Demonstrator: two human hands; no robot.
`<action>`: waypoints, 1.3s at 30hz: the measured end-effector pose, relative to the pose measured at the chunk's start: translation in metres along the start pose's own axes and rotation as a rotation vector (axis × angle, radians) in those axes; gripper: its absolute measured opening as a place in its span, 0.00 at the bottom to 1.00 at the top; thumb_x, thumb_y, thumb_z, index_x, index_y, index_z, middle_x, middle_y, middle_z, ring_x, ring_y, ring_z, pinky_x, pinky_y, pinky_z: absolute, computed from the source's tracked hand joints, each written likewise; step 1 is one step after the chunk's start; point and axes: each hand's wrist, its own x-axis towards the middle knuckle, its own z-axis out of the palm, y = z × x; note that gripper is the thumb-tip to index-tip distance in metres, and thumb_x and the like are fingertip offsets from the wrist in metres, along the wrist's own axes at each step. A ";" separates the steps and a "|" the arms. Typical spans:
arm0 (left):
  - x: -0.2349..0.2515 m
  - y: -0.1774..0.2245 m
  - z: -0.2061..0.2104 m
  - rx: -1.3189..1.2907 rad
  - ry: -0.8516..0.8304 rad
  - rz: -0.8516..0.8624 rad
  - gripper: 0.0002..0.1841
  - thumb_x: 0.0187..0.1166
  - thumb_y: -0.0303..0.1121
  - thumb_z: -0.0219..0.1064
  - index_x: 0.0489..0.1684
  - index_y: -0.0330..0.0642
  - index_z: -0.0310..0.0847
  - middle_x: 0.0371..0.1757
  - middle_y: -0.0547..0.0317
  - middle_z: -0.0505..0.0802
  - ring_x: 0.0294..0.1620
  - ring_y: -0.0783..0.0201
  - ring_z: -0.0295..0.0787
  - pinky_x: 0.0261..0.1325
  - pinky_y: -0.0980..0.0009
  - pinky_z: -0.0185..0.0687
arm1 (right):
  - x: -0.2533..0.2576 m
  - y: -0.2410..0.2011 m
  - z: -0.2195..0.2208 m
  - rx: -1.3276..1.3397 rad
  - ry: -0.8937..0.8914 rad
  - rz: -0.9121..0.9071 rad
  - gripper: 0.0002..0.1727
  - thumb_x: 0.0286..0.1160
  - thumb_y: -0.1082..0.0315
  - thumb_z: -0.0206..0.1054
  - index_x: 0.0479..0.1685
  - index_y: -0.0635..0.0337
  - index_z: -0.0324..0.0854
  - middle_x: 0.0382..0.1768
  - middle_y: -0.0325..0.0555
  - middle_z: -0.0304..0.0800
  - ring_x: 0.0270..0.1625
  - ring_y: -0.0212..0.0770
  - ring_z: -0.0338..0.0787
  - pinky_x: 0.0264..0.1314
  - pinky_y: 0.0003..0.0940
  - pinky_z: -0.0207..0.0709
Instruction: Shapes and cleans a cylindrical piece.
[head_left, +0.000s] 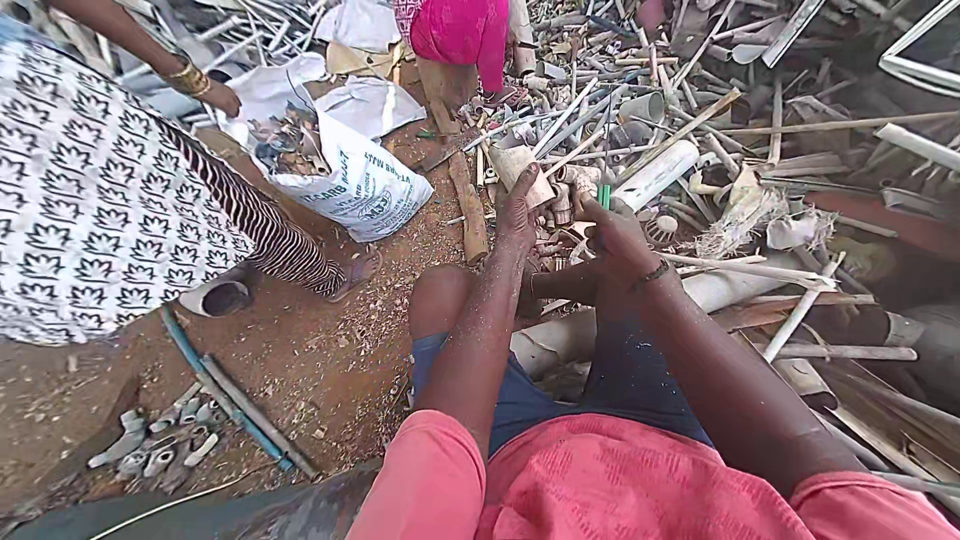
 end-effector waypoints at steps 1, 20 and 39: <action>0.004 0.006 -0.009 -0.011 0.009 -0.032 0.30 0.83 0.43 0.69 0.83 0.48 0.64 0.63 0.45 0.86 0.55 0.51 0.90 0.53 0.51 0.91 | -0.008 0.001 -0.006 -0.096 0.004 0.000 0.28 0.84 0.38 0.61 0.70 0.46 0.70 0.40 0.39 0.87 0.20 0.30 0.72 0.21 0.26 0.67; -0.004 -0.003 -0.028 -0.194 0.060 -0.239 0.28 0.89 0.59 0.40 0.63 0.50 0.76 0.50 0.48 0.90 0.44 0.50 0.89 0.37 0.50 0.86 | -0.016 -0.018 -0.043 -1.154 -0.284 -0.681 0.26 0.89 0.49 0.56 0.73 0.54 0.84 0.59 0.52 0.91 0.57 0.53 0.91 0.60 0.60 0.81; 0.001 -0.009 -0.036 -0.192 0.121 -0.137 0.22 0.88 0.51 0.42 0.50 0.45 0.77 0.43 0.47 0.90 0.38 0.50 0.89 0.32 0.50 0.84 | -0.002 -0.015 -0.014 -1.316 -0.343 -0.770 0.26 0.93 0.55 0.50 0.88 0.31 0.70 0.38 0.54 0.89 0.36 0.56 0.89 0.39 0.57 0.82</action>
